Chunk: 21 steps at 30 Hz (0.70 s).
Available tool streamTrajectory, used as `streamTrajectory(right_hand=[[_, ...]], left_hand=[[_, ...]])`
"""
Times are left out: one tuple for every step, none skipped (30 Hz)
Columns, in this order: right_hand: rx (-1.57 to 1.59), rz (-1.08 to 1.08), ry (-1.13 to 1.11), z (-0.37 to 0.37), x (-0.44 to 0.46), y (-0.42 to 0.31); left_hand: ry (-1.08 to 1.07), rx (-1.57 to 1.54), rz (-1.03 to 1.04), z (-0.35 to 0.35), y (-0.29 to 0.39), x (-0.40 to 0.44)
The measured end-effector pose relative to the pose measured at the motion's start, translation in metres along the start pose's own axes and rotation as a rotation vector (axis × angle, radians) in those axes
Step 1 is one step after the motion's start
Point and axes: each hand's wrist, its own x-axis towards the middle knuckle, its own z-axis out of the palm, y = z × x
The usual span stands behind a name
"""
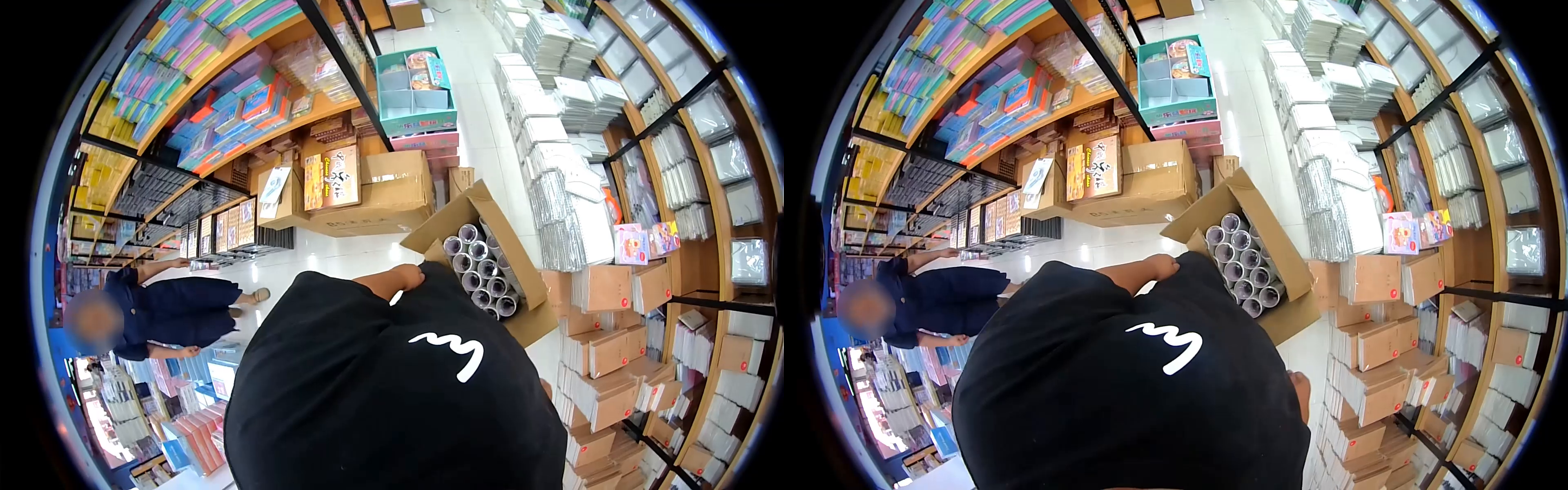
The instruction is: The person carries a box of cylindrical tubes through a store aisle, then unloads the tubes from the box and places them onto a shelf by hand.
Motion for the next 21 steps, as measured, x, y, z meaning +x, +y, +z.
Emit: streamTrajectory(right_hand=[[-0.020, -0.081, 0.006, -0.003, 0.005, -0.009], [-0.067, -0.168, 0.028, -0.002, 0.009, -0.015], [-0.201, -0.284, 0.081, -0.002, 0.004, -0.029], [-0.338, -0.394, 0.151, -0.002, -0.005, -0.056], [-0.309, -0.456, 0.266, 0.013, -0.004, -0.050], [0.149, 0.079, 0.167, 0.021, -0.032, -0.109], [0.224, 0.104, 0.141, 0.036, -0.037, -0.106], [0.223, 0.114, 0.149, 0.056, -0.050, -0.110], [0.117, 0.093, 0.125, 0.075, -0.057, -0.107], [-0.019, 0.025, 0.075, 0.096, -0.064, -0.096], [-0.022, 0.117, 0.071, 0.117, -0.076, -0.099], [-0.042, 0.171, 0.022, 0.129, -0.080, -0.107], [-0.017, 0.209, 0.071, 0.129, -0.100, -0.095], [-0.107, 0.240, 0.054, 0.138, -0.111, -0.102], [-0.209, 0.255, 0.023, 0.154, -0.115, -0.111], [-0.154, 0.329, 0.021, 0.164, -0.120, -0.113], [-0.102, 0.394, 0.013, 0.174, -0.126, -0.111], [-0.129, 0.274, 0.103, 0.186, -0.130, -0.101], [-0.166, 0.156, 0.191, 0.201, -0.135, -0.085], [-0.161, 0.094, 0.208, 0.201, -0.135, -0.082], [-0.161, 0.056, 0.190, 0.198, -0.127, -0.080]], left_hand=[[0.005, -0.053, 0.000, -0.006, -0.002, -0.002], [0.007, -0.103, 0.006, -0.013, -0.003, -0.002], [-0.005, -0.035, 0.017, -0.001, -0.018, 0.020], [-0.045, 0.010, 0.060, -0.006, -0.022, 0.022], [-0.100, 0.072, 0.123, -0.017, -0.021, 0.019], [-0.133, 0.141, 0.131, -0.036, -0.012, 0.007], [-0.193, 0.187, 0.155, -0.033, -0.028, 0.029], [-0.189, 0.297, 0.327, -0.033, -0.049, 0.047], [-0.242, 0.273, 0.261, -0.048, -0.050, 0.049], [-0.201, 0.151, 0.160, -0.051, -0.062, 0.060], [-0.229, 0.147, 0.201, -0.061, -0.070, 0.068], [-0.051, 0.079, 0.313, -0.052, -0.101, 0.074], [-0.121, 0.055, 0.287, -0.053, -0.088, 0.070], [-0.171, 0.021, 0.220, -0.078, -0.087, 0.055], [-0.185, -0.021, 0.186, -0.094, -0.086, 0.045], [-0.208, 0.001, 0.153, -0.102, -0.088, 0.048], [-0.230, 0.024, 0.121, -0.111, -0.090, 0.051], [-0.246, 0.077, 0.112, -0.104, -0.106, 0.071], [-0.271, 0.096, 0.059, -0.098, -0.118, 0.087], [-0.318, 0.435, 0.286, -0.078, -0.152, 0.128], [-0.248, 0.445, 0.183, -0.088, -0.132, 0.114]])
